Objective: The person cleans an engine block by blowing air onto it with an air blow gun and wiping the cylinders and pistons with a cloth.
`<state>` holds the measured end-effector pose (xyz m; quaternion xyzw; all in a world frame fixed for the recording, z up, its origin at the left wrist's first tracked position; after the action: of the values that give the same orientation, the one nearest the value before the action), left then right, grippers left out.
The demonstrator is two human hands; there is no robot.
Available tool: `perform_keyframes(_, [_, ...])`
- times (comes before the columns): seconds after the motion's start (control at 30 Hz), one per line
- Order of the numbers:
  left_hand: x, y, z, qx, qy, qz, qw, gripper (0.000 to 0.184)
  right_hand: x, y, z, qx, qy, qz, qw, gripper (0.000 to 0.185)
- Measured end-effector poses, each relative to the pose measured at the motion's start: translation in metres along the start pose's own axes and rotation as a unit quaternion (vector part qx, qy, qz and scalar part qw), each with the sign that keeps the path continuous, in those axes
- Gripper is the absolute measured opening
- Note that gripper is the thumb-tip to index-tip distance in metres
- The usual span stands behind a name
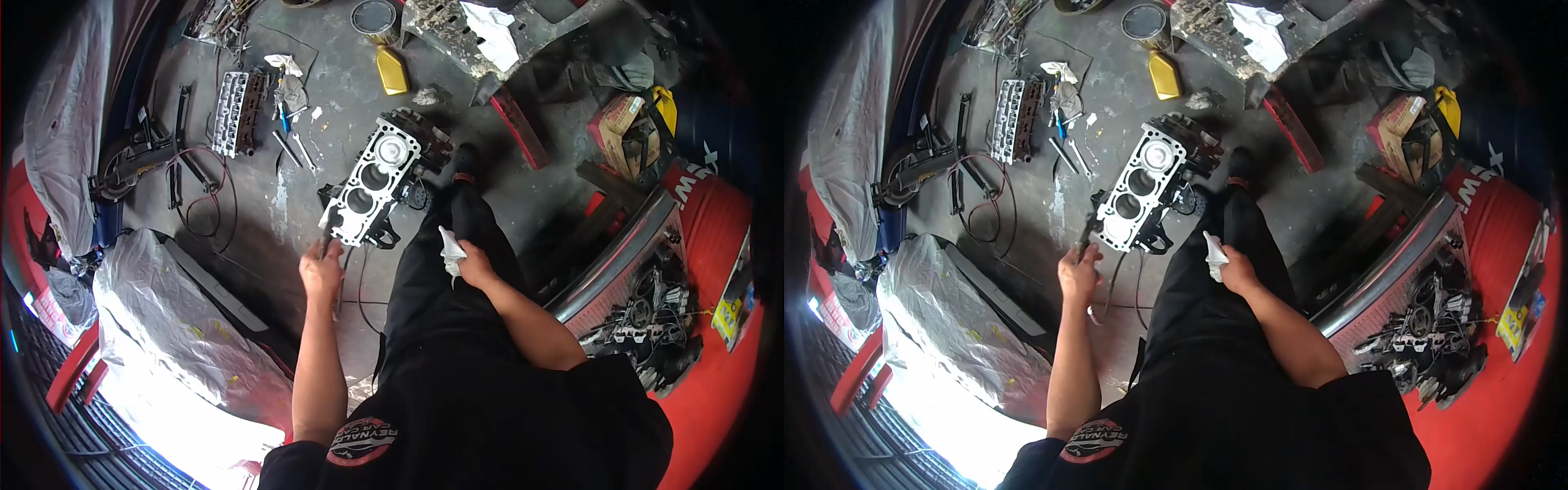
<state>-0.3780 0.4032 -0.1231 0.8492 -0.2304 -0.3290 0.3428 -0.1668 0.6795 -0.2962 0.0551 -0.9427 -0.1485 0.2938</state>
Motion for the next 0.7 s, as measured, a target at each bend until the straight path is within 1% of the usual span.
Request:
perform_keyframes(0.03, [-0.006, -0.009, 0.001, 0.014, -0.012, 0.013, 1.000, 0.028, 0.001, -0.002, 0.002, 0.002, 0.005, -0.006, 1.000, 0.045])
perform_keyframes(0.1, [-0.012, -0.024, 0.013, -0.002, -0.064, 0.053, 0.997, 0.032, 0.001, -0.002, 0.000, 0.004, 0.009, -0.019, 1.000, 0.046])
perform_keyframes(0.13, [-0.010, -0.031, 0.015, 0.000, -0.035, 0.043, 0.998, 0.035, 0.002, 0.001, 0.001, 0.000, 0.009, -0.019, 1.000, 0.046])
perform_keyframes(0.23, [-0.008, -0.041, 0.024, -0.004, -0.038, 0.072, 0.997, 0.035, -0.009, 0.005, -0.004, -0.004, 0.006, -0.021, 1.000, 0.046])
perform_keyframes(0.33, [0.000, -0.043, 0.038, -0.024, -0.064, 0.081, 0.994, 0.033, -0.007, 0.007, -0.001, -0.007, -0.015, 0.014, 1.000, 0.047])
perform_keyframes(0.4, [-0.004, -0.041, 0.042, -0.035, -0.084, 0.077, 0.993, 0.033, 0.001, 0.012, -0.003, -0.017, 0.003, -0.014, 1.000, 0.046])
perform_keyframes(0.47, [-0.007, -0.040, 0.041, -0.012, -0.037, 0.048, 0.998, 0.031, -0.007, 0.006, -0.001, -0.020, 0.005, -0.002, 1.000, 0.045])
perform_keyframes(0.6, [-0.024, -0.041, 0.035, 0.014, -0.022, 0.070, 0.997, 0.029, -0.004, 0.012, 0.001, -0.033, 0.012, 0.014, 0.999, 0.041])
perform_keyframes(0.7, [-0.022, -0.040, 0.046, 0.015, -0.010, 0.047, 0.999, 0.029, 0.003, 0.017, 0.000, -0.027, 0.001, 0.044, 0.999, 0.039])
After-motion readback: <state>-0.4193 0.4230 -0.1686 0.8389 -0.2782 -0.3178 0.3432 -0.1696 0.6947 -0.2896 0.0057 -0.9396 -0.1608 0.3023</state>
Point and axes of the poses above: each hand's wrist, its own z-axis towards the middle knuckle, its own y-axis out of the back of the hand, x = y × z, the point moved 8 cm from there along z, towards the middle knuckle, and after that the axes turned 10 degrees about -x, right-handed, at the moved point
